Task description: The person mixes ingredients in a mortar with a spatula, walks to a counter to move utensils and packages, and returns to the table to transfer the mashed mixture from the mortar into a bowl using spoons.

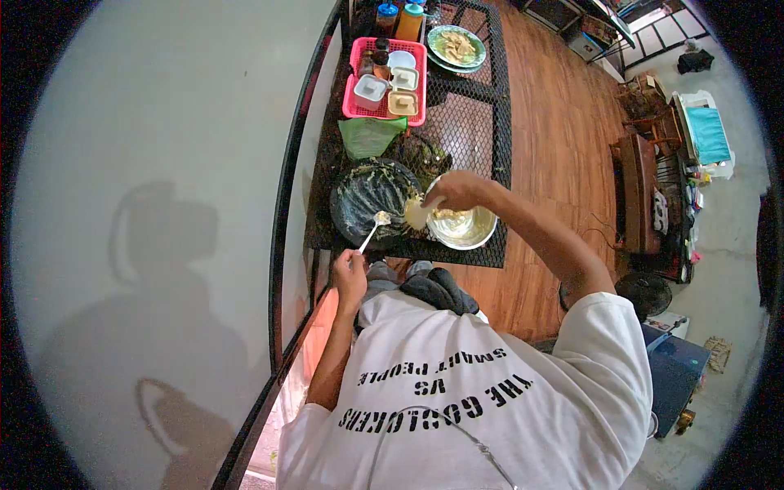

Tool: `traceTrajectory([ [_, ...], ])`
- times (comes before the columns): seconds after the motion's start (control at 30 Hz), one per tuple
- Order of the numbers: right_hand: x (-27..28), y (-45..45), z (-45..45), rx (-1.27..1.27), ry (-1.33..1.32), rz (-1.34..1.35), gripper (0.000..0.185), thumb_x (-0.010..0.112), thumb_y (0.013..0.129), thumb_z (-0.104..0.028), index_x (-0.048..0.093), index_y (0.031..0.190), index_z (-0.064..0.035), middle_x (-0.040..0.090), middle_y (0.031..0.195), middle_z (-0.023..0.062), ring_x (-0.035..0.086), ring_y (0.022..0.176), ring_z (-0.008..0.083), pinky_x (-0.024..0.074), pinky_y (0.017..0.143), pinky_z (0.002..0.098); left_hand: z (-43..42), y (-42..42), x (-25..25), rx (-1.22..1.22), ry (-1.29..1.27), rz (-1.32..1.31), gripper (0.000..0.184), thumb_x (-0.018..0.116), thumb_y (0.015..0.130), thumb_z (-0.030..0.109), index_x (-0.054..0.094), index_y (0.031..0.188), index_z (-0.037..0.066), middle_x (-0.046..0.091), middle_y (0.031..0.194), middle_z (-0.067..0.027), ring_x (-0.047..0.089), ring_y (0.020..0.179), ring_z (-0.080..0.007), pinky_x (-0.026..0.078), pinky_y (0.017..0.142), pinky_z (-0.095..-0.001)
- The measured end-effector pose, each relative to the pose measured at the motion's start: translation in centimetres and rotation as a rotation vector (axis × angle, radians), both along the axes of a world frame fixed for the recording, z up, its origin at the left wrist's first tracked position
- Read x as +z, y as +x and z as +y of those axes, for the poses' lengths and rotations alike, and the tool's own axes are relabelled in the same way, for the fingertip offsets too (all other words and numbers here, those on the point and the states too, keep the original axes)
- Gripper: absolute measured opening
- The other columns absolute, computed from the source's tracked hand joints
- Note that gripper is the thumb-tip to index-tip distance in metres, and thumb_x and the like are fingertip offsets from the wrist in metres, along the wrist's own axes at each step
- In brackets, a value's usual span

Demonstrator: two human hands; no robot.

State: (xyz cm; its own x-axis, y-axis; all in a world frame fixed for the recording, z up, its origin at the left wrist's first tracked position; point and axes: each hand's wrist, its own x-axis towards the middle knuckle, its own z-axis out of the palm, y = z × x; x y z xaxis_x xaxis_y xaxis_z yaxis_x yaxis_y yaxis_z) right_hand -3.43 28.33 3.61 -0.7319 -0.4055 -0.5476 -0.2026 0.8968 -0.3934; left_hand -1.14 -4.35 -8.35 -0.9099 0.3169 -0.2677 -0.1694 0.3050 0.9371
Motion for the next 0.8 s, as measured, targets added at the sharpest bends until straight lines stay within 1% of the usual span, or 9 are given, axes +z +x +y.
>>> traceTrajectory([
  [0.03,0.7,-0.5,0.0,-0.037,0.067,-0.035,0.039,0.063,0.077,-0.015,0.067,0.115,-0.0224,0.069,0.103,0.0109,0.066,0.087,0.0327,0.0527,0.076,0.0434,0.0,0.0,0.0,0.024,-0.010,0.031,0.027,0.049,0.093,0.019,0.055,0.078,-0.002,0.053,0.067,-0.0065,0.051,0.066,-0.0157,0.042,0.064,-0.0323],
  [0.07,-2.7,-0.8,1.8,0.009,-0.065,0.083,0.039,0.063,0.076,-0.015,0.068,0.114,-0.0234,0.069,0.102,0.0093,0.066,0.087,0.0315,0.0527,0.075,0.0424,0.0,0.1,0.1,0.024,-0.012,0.034,0.027,0.049,0.093,0.019,0.055,0.078,-0.002,0.053,0.067,-0.0065,0.051,0.066,-0.0157,0.042,0.064,-0.0323],
  [0.17,-1.5,-2.7,1.5,-0.015,0.008,0.064,0.040,0.063,0.074,-0.013,0.068,0.112,-0.0237,0.070,0.101,0.0076,0.067,0.087,0.0304,0.0529,0.075,0.0417,0.1,0.0,1.4,0.039,-0.069,0.031,0.026,0.049,0.093,0.019,0.055,0.078,-0.002,0.055,0.069,-0.0080,0.052,0.067,-0.0183,0.043,0.065,-0.0343],
  [0.37,-4.9,-3.8,0.7,0.102,-0.072,0.038,0.036,0.066,0.076,-0.020,0.068,0.112,-0.0246,0.070,0.100,0.0061,0.067,0.088,0.0286,0.0535,0.075,0.0410,0.2,0.4,0.8,0.088,-0.044,0.031,0.024,0.050,0.092,0.017,0.056,0.079,-0.003,0.055,0.069,-0.0072,0.052,0.067,-0.0177,0.042,0.066,-0.0333],
  [0.43,-5.1,-4.1,0.9,0.099,0.032,0.028,0.038,0.067,0.076,-0.022,0.068,0.114,-0.0250,0.070,0.100,0.0071,0.067,0.088,0.0284,0.0536,0.075,0.0410,0.1,0.5,1.3,0.096,-0.015,-0.024,0.024,0.051,0.092,0.017,0.056,0.079,-0.003,0.054,0.068,-0.0071,0.052,0.067,-0.0170,0.042,0.064,-0.0331],
  [0.6,-5.1,-3.6,-0.9,0.193,0.137,0.097,0.029,0.056,0.078,-0.018,0.069,0.104,-0.0192,0.070,0.097,0.0074,0.067,0.086,0.0297,0.0540,0.071,0.0422,0.1,0.7,0.4,0.095,-0.038,0.058,0.025,0.051,0.092,0.017,0.056,0.077,-0.002,0.055,0.068,-0.0060,0.051,0.065,-0.0146,0.041,0.061,-0.0320],
  [0.67,-6.9,-2.6,-0.5,0.090,0.048,0.192,0.030,0.056,0.075,-0.016,0.069,0.102,-0.0181,0.070,0.093,0.0073,0.067,0.083,0.0310,0.0538,0.070,0.0429,0.4,0.4,1.2,0.099,-0.051,0.085,0.025,0.051,0.092,0.018,0.056,0.077,-0.002,0.055,0.068,-0.0056,0.051,0.065,-0.0138,0.041,0.061,-0.0313],
  [0.7,-5.8,-2.2,0.0,0.092,-0.017,0.223,0.029,0.058,0.073,-0.016,0.069,0.100,-0.0172,0.070,0.090,0.0085,0.067,0.081,0.0322,0.0535,0.070,0.0436,0.6,0.3,1.9,0.085,-0.029,0.025,0.026,0.051,0.092,0.017,0.055,0.076,-0.002,0.054,0.068,-0.0051,0.050,0.065,-0.0132,0.041,0.061,-0.0309],
  [0.8,-1.6,-1.4,0.3,0.037,0.169,0.064,0.029,0.062,0.083,-0.020,0.067,0.112,-0.0171,0.070,0.096,0.0102,0.067,0.085,0.0307,0.0517,0.075,0.0437,0.9,0.1,2.2,0.049,0.001,-0.017,0.026,0.050,0.094,0.018,0.054,0.076,-0.002,0.052,0.067,-0.0040,0.049,0.064,-0.0125,0.040,0.061,-0.0300],
])
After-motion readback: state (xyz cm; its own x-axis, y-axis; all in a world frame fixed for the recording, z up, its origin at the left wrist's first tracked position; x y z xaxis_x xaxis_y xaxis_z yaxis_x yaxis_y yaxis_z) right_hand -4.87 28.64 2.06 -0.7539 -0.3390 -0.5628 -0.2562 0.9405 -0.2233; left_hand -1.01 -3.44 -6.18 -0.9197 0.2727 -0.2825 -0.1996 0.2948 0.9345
